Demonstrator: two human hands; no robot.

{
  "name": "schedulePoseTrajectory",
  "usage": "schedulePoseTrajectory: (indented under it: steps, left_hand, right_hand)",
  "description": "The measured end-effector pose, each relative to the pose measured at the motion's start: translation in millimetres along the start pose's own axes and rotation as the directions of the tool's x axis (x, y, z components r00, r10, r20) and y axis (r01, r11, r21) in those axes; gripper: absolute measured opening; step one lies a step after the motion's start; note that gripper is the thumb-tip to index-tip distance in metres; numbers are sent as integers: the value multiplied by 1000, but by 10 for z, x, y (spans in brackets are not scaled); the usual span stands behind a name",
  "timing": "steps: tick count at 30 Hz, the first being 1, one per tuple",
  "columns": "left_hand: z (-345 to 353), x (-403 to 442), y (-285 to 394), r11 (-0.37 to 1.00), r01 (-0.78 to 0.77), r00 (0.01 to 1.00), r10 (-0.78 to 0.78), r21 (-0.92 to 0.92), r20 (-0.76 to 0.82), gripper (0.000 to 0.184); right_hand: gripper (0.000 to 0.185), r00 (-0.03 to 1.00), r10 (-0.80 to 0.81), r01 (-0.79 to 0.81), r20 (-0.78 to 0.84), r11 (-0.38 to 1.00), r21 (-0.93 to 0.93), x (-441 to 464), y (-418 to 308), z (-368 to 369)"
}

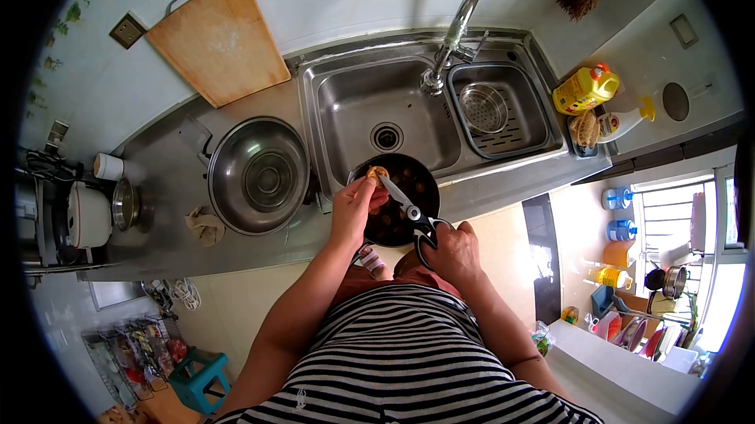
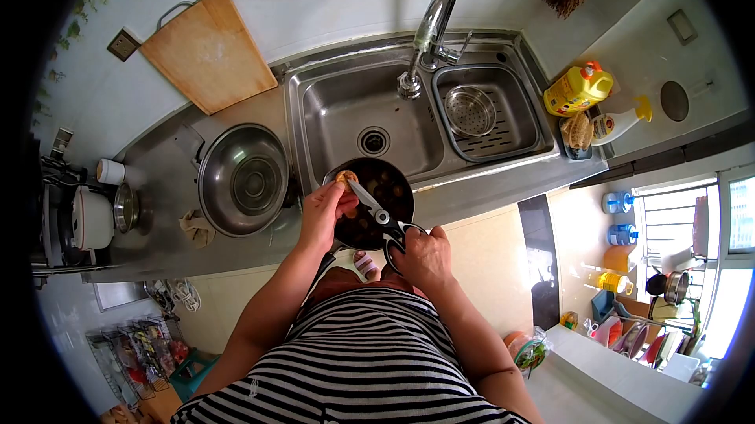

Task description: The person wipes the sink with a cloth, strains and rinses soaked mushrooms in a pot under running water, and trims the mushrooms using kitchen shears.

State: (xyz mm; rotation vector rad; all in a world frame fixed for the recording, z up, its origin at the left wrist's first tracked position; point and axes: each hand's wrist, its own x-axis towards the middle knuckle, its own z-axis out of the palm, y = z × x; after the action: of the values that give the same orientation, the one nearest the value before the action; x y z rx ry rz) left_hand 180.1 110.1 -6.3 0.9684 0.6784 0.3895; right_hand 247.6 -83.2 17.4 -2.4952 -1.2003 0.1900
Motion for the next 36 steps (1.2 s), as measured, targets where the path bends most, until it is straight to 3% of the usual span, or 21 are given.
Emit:
schedulePoseTrajectory:
  steps: [2,4,9,12,14,18,21,23,24,26,27,29,30,31,33,36]
  left_hand:
    - [-10,-7,10,999,30,999,-30,-12,15,26]
    - [20,-21,28,1000,13,1000,-13,-2,14,27]
    - [40,-42,13,997,-20,999,18,76,30,27]
    - [20,-29,-8,1000,0,999,-1,31,44,26]
    - [-14,-10,-33,991,96,994,-91,-89,61,25]
    - [-31,1,-60,988,140,990,-139,-70,20,24]
    - [-33,-2,-76,988,153,988,-154,-34,-6,22]
    - [-85,22,-119,981,90,994,-98,174,38,20]
    - [-114,37,-141,981,90,994,-98,174,37,20]
    - [-174,64,-187,797,-143,986,65,587,153,19]
    - [-160,51,-143,797,-143,986,64,587,152,19]
    - [-132,15,-51,325,-317,948,77,891,310,22]
    - [-65,-25,22,241,-319,947,43,916,319,22]
    - [-73,-4,-3,242,-319,947,43,916,318,22]
    - [-80,76,-98,66,-417,909,50,907,414,21]
    - [14,238,-214,65,-427,903,87,902,421,22]
  right_hand:
    - [31,1000,-6,6,-6,1000,0,-5,8,18]
    - [27,992,-29,32,-119,999,21,-9,17,50]
    - [29,996,-24,25,-89,1000,10,-12,52,38]
    - [29,996,-33,34,-80,999,8,-16,64,46]
    - [26,995,-33,36,-97,999,28,-13,60,39]
    - [32,988,-43,42,-151,999,-11,91,103,-20]
    - [26,978,-6,5,-208,1000,-8,292,173,-147]
    - [25,980,81,-76,-182,997,31,384,161,-287]
    - [25,974,99,-87,-204,994,68,405,165,-317]
    - [24,974,123,-111,-192,991,76,394,225,-289]
    - [24,974,128,-116,-187,991,74,372,238,-276]
    - [24,977,138,-127,-165,989,76,290,242,-252]
    - [24,978,149,-139,-143,987,79,243,241,-237]
    - [24,978,149,-138,-143,987,79,193,246,-204]
    - [23,978,125,-104,-169,987,125,95,259,-155]
    - [24,977,187,-174,-104,977,119,-30,272,-153]
